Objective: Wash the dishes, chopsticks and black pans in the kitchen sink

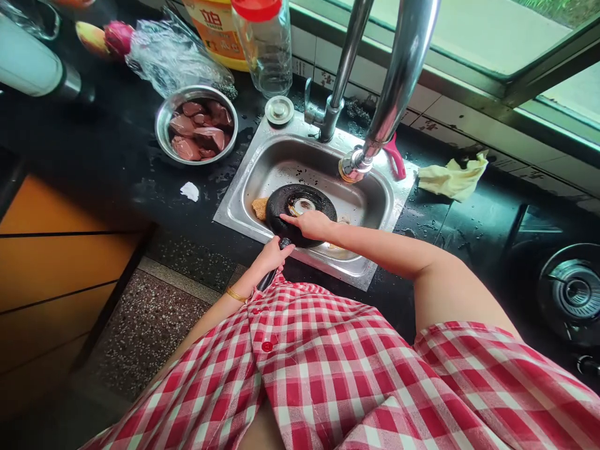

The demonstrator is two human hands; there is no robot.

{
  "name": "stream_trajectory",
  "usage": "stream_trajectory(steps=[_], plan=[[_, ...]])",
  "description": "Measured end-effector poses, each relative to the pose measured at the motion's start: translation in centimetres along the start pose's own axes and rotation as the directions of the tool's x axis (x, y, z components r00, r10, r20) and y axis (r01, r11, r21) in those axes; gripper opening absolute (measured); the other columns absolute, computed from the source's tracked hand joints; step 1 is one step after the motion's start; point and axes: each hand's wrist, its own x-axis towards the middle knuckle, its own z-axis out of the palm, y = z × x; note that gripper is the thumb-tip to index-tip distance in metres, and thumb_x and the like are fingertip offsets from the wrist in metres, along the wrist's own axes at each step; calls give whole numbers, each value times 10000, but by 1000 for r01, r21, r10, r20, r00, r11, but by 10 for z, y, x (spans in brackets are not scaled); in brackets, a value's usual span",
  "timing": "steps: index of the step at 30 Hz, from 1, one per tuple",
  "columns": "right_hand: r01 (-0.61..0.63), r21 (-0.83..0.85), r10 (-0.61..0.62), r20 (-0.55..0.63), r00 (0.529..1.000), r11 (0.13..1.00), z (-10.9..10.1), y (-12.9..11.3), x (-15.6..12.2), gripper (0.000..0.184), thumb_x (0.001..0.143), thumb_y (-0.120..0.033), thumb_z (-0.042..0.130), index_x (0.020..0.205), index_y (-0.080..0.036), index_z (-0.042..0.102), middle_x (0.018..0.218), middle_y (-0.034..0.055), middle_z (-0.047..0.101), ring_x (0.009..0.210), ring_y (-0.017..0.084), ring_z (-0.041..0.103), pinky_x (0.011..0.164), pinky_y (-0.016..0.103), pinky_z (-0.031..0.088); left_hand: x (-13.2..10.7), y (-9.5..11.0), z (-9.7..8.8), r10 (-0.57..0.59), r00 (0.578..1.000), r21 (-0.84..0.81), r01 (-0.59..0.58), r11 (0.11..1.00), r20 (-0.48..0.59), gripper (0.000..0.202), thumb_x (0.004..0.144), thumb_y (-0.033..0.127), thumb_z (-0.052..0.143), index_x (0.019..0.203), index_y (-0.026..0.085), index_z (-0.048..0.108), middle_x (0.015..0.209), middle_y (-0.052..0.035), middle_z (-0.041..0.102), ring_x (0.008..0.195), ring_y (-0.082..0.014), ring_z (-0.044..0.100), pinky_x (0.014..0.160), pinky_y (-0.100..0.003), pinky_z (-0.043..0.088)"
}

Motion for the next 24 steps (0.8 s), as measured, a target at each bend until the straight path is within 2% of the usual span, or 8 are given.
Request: stream_trajectory(steps=[5,10,11,16,17,21,22,24], plan=[[-203,4,203,-4,979,979,-3,14,10,665,901,-176,381,1525,-274,174,1114,143,672,931,252,650,733,306,439,0,1,-1,0,1000,16,0,1000,11,438,842,516,560,1061,148,471,598,19,566,353,-96,507,409,-202,389],[-70,35,71,-20,997,997,1,4,10,689,898,-178,382,1531,-274,127,1108,125,678,935,237,648,783,310,438,-1,1,-2,8,1000,19,-9,1000,18,392,859,482,538,1051,148,462,626,9,575,354,-103,520,398,-206,391],[-82,38,83,-23,996,996,2,6,10,688,902,-177,375,1533,-267,116,1105,128,678,937,239,649,787,315,440,0,0,-1,10,1000,18,-10,1000,15,389,862,481,533,1052,150,459,625,9,573,354,-106,523,393,-206,390],[-361,34,361,22,932,932,-2,32,21,626,915,-182,348,1522,-237,207,1179,169,642,1007,286,639,758,333,459,2,-2,0,3,1000,34,-4,999,28,391,863,487,520,1040,147,446,620,1,576,370,-125,547,384,-209,391],[-349,36,349,28,937,936,-3,31,23,623,915,-188,352,1520,-242,217,1183,167,642,1007,286,640,755,331,461,2,-2,0,-2,1000,38,1,999,29,390,862,485,522,1037,145,446,623,-3,581,373,-126,549,387,-210,395],[-135,64,136,-22,990,989,-3,6,22,676,908,-202,377,1532,-281,128,1156,128,660,980,256,649,795,325,457,3,-4,0,3,1000,25,-3,1000,12,385,861,486,522,1040,153,448,649,-11,595,370,-121,545,389,-211,399],[-137,70,140,-32,990,988,-3,3,21,679,910,-200,373,1533,-278,116,1151,129,661,984,256,647,803,329,457,3,-4,0,8,1000,22,-8,1000,6,388,859,491,522,1039,156,449,655,-11,596,372,-118,545,389,-209,399],[-240,80,242,-22,970,967,-5,5,22,657,915,-197,364,1532,-254,147,1145,148,660,997,268,644,796,335,463,3,-4,0,14,1000,28,-14,1000,4,393,856,498,524,1037,157,447,650,-9,595,378,-117,548,392,-205,401]])
